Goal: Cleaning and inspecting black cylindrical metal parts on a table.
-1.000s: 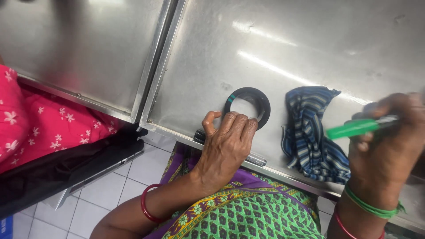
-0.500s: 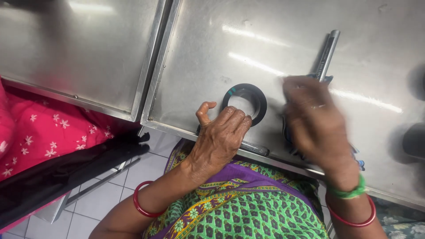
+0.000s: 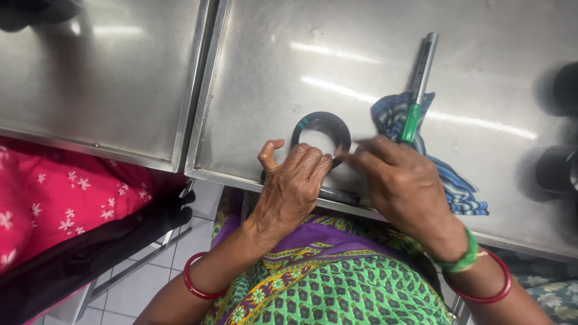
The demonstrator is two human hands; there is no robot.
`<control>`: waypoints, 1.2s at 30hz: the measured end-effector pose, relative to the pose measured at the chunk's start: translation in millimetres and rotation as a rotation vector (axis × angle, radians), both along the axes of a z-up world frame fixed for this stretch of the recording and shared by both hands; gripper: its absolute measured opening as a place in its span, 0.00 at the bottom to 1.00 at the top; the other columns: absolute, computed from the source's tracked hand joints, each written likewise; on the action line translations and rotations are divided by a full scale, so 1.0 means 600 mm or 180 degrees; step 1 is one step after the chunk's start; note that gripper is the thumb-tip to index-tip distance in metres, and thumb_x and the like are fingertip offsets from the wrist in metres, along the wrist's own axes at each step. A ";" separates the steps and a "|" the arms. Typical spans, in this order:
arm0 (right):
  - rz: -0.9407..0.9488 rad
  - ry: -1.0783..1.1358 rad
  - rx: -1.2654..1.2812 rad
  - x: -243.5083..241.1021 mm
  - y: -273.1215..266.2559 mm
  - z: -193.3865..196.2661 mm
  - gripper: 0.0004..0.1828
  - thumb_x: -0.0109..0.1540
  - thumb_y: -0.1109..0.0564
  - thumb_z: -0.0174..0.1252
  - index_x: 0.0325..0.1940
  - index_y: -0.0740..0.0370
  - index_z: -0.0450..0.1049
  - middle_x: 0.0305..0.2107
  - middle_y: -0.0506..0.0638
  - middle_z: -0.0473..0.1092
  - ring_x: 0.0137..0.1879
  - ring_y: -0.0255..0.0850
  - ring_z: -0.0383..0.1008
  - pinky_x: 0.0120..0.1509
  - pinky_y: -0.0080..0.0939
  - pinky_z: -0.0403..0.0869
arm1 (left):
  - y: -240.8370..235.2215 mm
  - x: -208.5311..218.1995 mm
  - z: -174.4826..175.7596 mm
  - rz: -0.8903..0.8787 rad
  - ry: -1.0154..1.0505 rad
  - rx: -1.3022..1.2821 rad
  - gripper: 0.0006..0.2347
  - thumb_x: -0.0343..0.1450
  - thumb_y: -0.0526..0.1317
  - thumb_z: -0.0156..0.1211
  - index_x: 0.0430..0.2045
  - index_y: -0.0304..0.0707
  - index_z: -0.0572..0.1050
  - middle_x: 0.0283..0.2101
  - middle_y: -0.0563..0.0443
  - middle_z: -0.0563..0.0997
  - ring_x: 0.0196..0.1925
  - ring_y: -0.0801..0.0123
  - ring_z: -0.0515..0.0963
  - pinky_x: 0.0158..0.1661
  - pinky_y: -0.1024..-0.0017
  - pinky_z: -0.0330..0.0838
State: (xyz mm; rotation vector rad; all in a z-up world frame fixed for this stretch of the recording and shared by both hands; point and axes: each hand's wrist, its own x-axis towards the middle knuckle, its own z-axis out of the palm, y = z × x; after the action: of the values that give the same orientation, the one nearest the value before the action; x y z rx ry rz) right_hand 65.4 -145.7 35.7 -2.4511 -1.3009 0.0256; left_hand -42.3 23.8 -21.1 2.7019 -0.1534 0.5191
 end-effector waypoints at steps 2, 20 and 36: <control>0.0079 0.0606 0.0418 0.015 -0.048 -0.030 0.18 0.59 0.72 0.50 0.49 0.66 0.78 0.41 0.54 0.77 0.37 0.44 0.78 0.45 0.43 0.76 | 0.001 0.002 -0.006 -0.0027 -0.0047 -0.0021 0.10 0.70 0.28 0.58 0.43 0.37 0.78 0.38 0.56 0.73 0.50 0.71 0.75 0.62 0.48 0.49; -0.0825 0.1560 0.2062 -0.009 -0.102 -0.081 0.06 0.65 0.64 0.66 0.39 0.70 0.75 0.34 0.53 0.76 0.37 0.35 0.77 0.39 0.33 0.75 | -0.003 0.003 0.003 -0.0534 -0.0846 0.1098 0.05 0.75 0.39 0.65 0.42 0.48 0.81 0.42 0.64 0.78 0.56 0.75 0.77 0.65 0.46 0.45; -0.0970 0.2135 0.2816 -0.018 -0.129 -0.118 0.12 0.72 0.62 0.63 0.37 0.66 0.69 0.28 0.53 0.72 0.33 0.34 0.76 0.35 0.29 0.72 | -0.001 0.032 -0.024 -0.0526 0.0753 -0.7016 0.15 0.76 0.46 0.62 0.39 0.27 0.76 0.34 0.46 0.78 0.39 0.65 0.76 0.47 0.70 0.69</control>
State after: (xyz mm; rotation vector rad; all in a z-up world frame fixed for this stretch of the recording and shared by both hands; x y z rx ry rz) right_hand 54.5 -222.9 -34.8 -1.6174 -0.4687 0.1445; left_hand -22.8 23.0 -35.4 0.5480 0.1912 0.0525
